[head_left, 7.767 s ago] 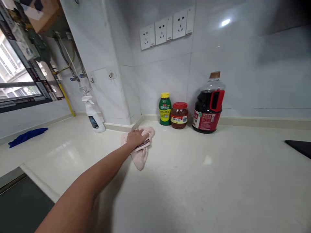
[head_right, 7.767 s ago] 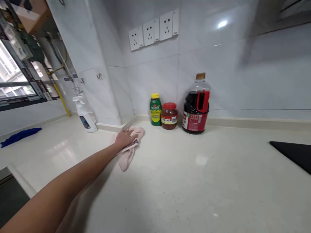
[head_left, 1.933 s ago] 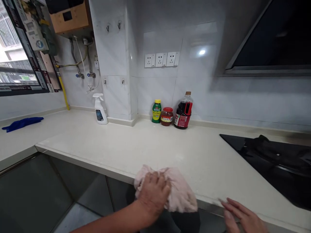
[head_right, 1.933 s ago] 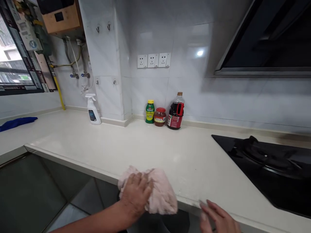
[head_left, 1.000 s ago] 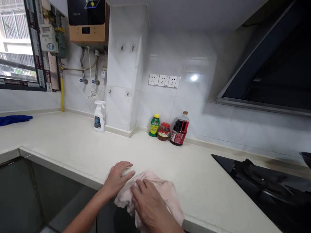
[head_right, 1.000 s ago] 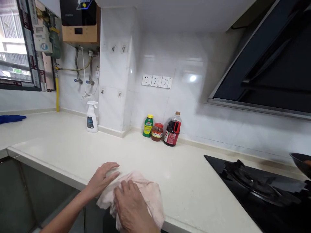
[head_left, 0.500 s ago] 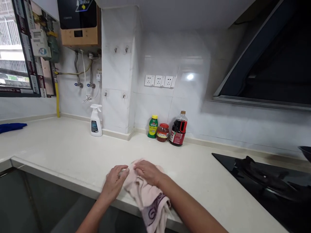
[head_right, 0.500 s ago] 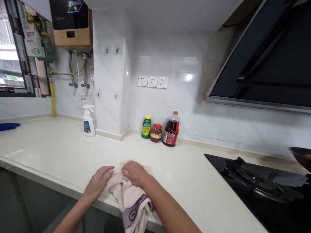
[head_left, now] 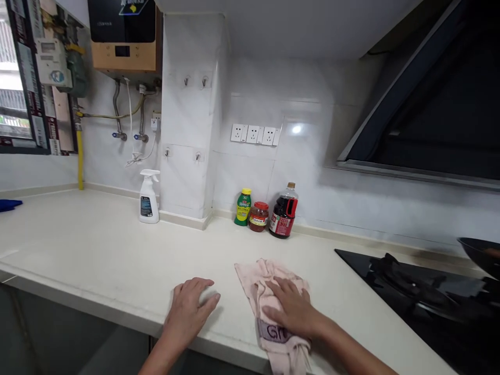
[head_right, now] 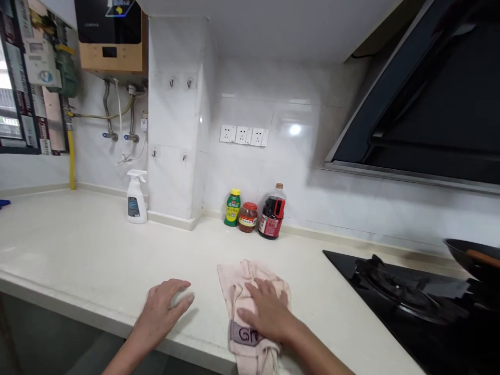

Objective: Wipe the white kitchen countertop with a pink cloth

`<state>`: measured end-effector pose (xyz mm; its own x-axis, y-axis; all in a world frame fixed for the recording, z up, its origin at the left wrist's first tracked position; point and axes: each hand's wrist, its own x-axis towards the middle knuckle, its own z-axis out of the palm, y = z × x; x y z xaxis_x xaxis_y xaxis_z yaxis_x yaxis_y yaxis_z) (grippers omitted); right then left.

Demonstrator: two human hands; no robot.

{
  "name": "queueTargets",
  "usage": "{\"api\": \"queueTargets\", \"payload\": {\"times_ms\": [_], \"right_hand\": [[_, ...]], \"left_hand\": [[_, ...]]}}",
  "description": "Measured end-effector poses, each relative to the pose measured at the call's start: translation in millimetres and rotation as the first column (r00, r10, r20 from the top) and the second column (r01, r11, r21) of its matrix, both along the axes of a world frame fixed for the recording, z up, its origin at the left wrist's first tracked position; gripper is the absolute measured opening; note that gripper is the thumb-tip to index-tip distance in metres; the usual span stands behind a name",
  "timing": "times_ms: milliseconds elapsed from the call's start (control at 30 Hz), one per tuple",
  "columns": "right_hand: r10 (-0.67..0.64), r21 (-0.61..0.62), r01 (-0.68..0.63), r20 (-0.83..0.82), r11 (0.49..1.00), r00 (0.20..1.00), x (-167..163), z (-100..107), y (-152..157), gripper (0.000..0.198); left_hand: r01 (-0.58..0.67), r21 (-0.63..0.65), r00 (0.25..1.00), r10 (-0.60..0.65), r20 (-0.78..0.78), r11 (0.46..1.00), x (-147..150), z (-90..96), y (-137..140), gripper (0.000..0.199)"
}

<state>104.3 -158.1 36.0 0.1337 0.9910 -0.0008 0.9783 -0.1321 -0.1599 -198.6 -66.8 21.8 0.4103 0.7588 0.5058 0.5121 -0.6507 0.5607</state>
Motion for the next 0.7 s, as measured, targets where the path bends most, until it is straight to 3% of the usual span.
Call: {"api": "queueTargets", "payload": {"times_ms": [100, 167, 300, 400, 567, 700], "right_hand": [[0.097, -0.024, -0.1, -0.105, 0.995, 0.99, -31.0, 2.4, -7.5, 0.072], [0.223, 0.035, -0.22, -0.146, 0.975, 0.964, -54.8, 4.5, 3.3, 0.063], [0.484, 0.172, -0.464, -0.1, 0.869, 0.869, -93.1, 4.1, 57.4, 0.063], [0.539, 0.138, -0.528, -0.055, 0.838, 0.841, -99.6, 7.1, 111.7, 0.061], [0.4, 0.106, -0.394, -0.049, 0.913, 0.915, -52.6, 15.5, 186.7, 0.061], [0.199, 0.091, -0.195, -0.03, 0.977, 0.98, 19.4, 11.1, 209.6, 0.065]], "left_hand": [[0.006, 0.063, 0.999, -0.004, -0.033, 0.998, 3.4, -3.2, -1.1, 0.031], [-0.035, 0.116, 0.999, 0.037, -0.015, 0.993, 4.6, -5.5, -0.6, 0.035], [-0.111, 0.211, 0.994, 0.112, 0.01, 0.971, 3.7, -10.4, 1.9, 0.04], [-0.099, 0.26, 0.993, 0.111, -0.03, 0.961, 1.5, -13.5, 4.7, 0.037], [-0.115, 0.328, 0.99, 0.137, -0.042, 0.938, -2.5, -20.4, 14.2, 0.037], [-0.074, 0.328, 0.989, 0.112, -0.1, 0.942, -4.8, -27.0, 18.5, 0.036]]}}
